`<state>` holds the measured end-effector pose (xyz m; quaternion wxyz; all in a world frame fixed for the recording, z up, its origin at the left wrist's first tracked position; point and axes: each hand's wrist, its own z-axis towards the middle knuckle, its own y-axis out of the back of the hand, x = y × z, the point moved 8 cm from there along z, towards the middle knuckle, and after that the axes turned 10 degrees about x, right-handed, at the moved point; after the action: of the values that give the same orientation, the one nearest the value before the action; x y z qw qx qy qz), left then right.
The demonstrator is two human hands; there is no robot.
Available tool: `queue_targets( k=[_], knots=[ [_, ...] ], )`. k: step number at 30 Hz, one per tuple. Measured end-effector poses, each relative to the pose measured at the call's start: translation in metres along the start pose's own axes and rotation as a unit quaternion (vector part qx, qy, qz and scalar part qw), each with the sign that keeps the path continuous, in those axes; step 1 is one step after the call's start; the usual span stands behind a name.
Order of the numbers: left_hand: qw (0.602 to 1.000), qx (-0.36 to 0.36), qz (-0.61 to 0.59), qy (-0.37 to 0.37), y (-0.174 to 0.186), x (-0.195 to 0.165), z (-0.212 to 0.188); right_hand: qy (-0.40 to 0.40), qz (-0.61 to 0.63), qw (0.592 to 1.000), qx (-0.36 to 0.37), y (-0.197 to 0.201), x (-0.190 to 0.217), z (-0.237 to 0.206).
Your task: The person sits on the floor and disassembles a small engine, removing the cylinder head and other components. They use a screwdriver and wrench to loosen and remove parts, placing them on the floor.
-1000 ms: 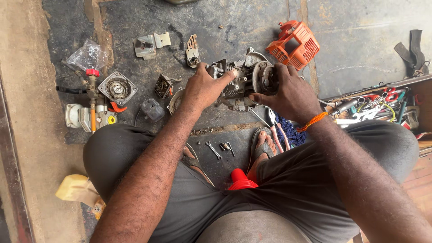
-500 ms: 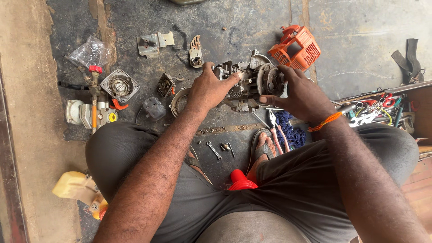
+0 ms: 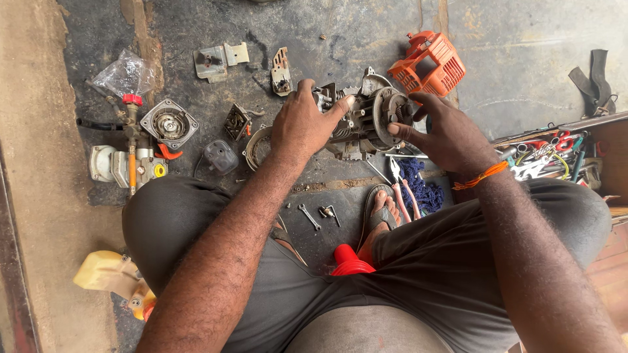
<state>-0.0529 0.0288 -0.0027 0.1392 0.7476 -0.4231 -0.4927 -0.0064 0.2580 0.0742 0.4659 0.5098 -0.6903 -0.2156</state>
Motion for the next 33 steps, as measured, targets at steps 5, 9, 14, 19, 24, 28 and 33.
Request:
queue_targets(
  k=[5, 9, 14, 19, 24, 28, 33],
  knots=[
    [1.000, -0.008, -0.024, -0.001, 0.005, 0.000, -0.003, -0.046, 0.020, 0.998, -0.031, 0.020, -0.026, 0.001],
    [0.998, -0.036, -0.051, 0.008, 0.014, 0.004, -0.005, 0.038, 0.117, 0.963, -0.239, 0.092, -0.072, -0.041],
    [0.998, -0.041, -0.041, -0.002, 0.021, 0.002, -0.010, -0.014, 0.566, 0.765, -0.307, 0.115, -0.165, -0.068],
    [0.997, -0.049, -0.063, -0.014, 0.027, -0.010, -0.014, 0.078, 0.370, 0.914, -0.146, 0.080, -0.075, -0.059],
    [0.989, -0.101, -0.080, -0.070, 0.028, -0.022, -0.020, 0.196, 0.338, 0.914, -0.105, 0.049, 0.055, -0.073],
    [0.984, -0.107, -0.097, -0.102, 0.043, -0.020, -0.024, 0.338, 0.148, 0.926, -0.083, 0.011, 0.142, -0.089],
    [0.989, -0.089, -0.096, -0.072, 0.063, -0.004, -0.031, 0.395, -0.029, 0.917, -0.054, -0.032, 0.179, -0.092]
  ],
)
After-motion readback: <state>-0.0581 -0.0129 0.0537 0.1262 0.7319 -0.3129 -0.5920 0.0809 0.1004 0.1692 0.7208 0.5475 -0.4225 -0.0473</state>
